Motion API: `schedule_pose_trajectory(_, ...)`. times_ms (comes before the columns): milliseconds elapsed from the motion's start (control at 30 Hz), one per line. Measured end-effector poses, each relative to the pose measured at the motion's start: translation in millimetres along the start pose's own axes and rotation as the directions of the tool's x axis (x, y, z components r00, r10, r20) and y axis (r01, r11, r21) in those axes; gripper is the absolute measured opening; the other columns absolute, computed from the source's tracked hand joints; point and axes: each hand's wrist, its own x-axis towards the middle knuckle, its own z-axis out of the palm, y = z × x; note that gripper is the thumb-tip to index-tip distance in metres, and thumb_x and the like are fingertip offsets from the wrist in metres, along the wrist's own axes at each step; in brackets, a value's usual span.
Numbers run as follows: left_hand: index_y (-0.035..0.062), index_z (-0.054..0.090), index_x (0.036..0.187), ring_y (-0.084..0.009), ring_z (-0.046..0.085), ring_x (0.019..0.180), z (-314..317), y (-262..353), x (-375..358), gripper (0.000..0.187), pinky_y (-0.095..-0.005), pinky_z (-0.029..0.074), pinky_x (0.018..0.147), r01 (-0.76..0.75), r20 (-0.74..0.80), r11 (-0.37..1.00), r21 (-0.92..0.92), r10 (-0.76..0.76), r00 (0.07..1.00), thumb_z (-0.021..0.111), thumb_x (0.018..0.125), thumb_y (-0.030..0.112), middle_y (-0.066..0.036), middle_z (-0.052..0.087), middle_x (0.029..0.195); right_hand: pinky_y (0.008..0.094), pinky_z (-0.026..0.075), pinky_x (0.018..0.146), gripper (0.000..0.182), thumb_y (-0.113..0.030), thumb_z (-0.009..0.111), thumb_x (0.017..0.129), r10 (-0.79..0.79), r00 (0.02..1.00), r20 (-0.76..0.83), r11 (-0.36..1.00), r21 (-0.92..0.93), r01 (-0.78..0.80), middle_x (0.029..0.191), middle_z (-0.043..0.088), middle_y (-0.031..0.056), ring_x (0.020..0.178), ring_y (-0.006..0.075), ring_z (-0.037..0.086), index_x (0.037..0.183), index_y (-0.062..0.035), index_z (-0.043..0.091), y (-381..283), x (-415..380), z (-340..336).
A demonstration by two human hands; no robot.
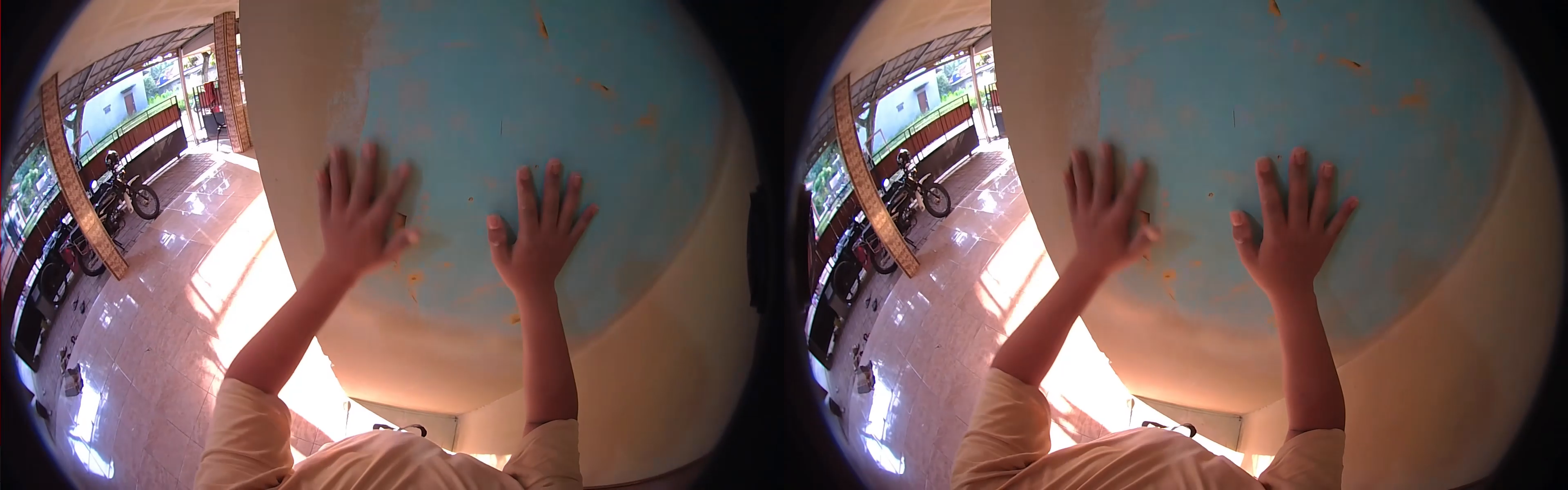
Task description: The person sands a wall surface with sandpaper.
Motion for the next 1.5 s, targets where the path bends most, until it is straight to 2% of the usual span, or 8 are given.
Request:
schedule_pose_trajectory(133,0.02,0.055,0.147,-0.0575,0.023,0.146,-7.0,4.5,3.8,0.083,-0.0693,0.017,0.114,-0.025,0.082,0.999,-0.04,0.028,0.996,0.035,0.092,0.079,-0.024,0.031,0.161,0.0688,0.004,0.118,0.061,-0.057,0.039,0.101,0.008,1.0,0.011,1.0,0.002,-0.008,0.162,0.035,0.0088,0.151,0.0395,0.027,0.153,-0.0265,0.045,-7.5,-6.6,0.9)
schedule_pose_trajectory(400,0.0172,0.035,0.158,-0.0466,0.01,0.153,-41.1,-37.1,214.1,0.082,-0.0588,0.008,0.123,-0.187,-0.041,0.973,0.137,0.194,0.98,0.044,0.095,0.069,-0.021,0.017,0.167,0.0691,0.004,0.118,0.06,-0.057,0.04,0.1,0.017,0.999,0.034,1.0,0.018,-0.017,0.163,0.035,0.0087,0.151,0.0403,0.026,0.152,-0.0268,0.046,-8.6,-12.6,2.1)
schedule_pose_trajectory(733,0.0235,0.048,0.152,-0.0506,0.026,0.147,-17.6,4.8,58.1,0.091,-0.0653,0.02,0.116,-0.168,0.059,0.985,-0.044,0.17,0.984,0.043,0.084,0.084,-0.015,0.031,0.163,0.0687,0.005,0.118,0.058,-0.054,0.044,0.099,-0.001,1.0,0.031,0.998,0.068,-0.002,0.161,0.037,0.009,0.15,0.0403,0.027,0.151,-0.027,0.049,-8.8,-27.7,2.9)
schedule_pose_trajectory(1067,0.0194,0.041,0.155,-0.0466,0.019,0.15,-41.2,-31.3,181.5,0.084,-0.0617,0.012,0.12,-0.255,-0.012,0.966,0.046,0.256,0.967,0.038,0.092,0.075,-0.018,0.025,0.165,0.0677,0.005,0.119,0.056,-0.052,0.045,0.099,0.007,1.0,0.004,0.998,0.06,-0.007,0.16,0.04,0.0098,0.15,0.0406,0.028,0.148,-0.026,0.051,-9.1,-30.1,5.3)
schedule_pose_trajectory(1133,0.0135,0.034,0.158,-0.0454,0.01,0.153,-42.0,-21.2,161.1,0.083,-0.0572,0.007,0.123,-0.199,0.069,0.975,0.096,0.193,0.979,0.038,0.097,0.069,-0.021,0.016,0.167,0.0673,0.005,0.119,0.056,-0.052,0.045,0.099,0.022,1.0,0.012,0.998,0.062,-0.022,0.16,0.039,0.01,0.15,0.0405,0.028,0.148,-0.0259,0.051,-9.8,-35.0,4.5)
schedule_pose_trajectory(1333,0.0165,0.061,0.14,-0.0508,0.031,0.145,14.8,30.9,-66.8,0.074,-0.0655,0.017,0.115,0.17,0.016,0.979,-0.11,-0.169,0.985,0.03,0.097,0.069,-0.022,0.042,0.155,0.0658,0.004,0.12,0.056,-0.051,0.044,0.1,0.056,0.998,-0.016,0.996,0.074,-0.054,0.161,0.038,0.0117,0.151,0.0409,0.026,0.149,-0.0246,0.05,-13.0,-63.9,8.8)
schedule_pose_trajectory(1400,0.0165,0.062,0.139,-0.0514,0.028,0.146,38.3,51.1,-171.0,0.071,-0.0661,0.013,0.116,0.088,0.025,0.996,-0.01,-0.087,0.996,0.033,0.097,0.066,-0.023,0.042,0.155,0.0655,0.003,0.12,0.056,-0.051,0.043,0.101,0.062,0.998,-0.023,0.995,0.074,-0.06,0.161,0.037,0.0123,0.151,0.0412,0.026,0.149,-0.0242,0.05,-15.1,-74.2,9.6)
schedule_pose_trajectory(1500,0.018,0.062,0.139,-0.0519,0.027,0.146,26.6,47.3,-164.6,0.069,-0.0668,0.01,0.117,0.164,0.1,0.979,-0.119,-0.152,0.983,0.035,0.097,0.065,-0.022,0.041,0.156,0.0651,0.003,0.12,0.056,-0.051,0.042,0.101,0.074,0.997,-0.03,0.996,0.062,-0.072,0.161,0.036,0.0135,0.151,0.0419,0.025,0.149,-0.0231,0.05,-17.0,-81.0,11.1)
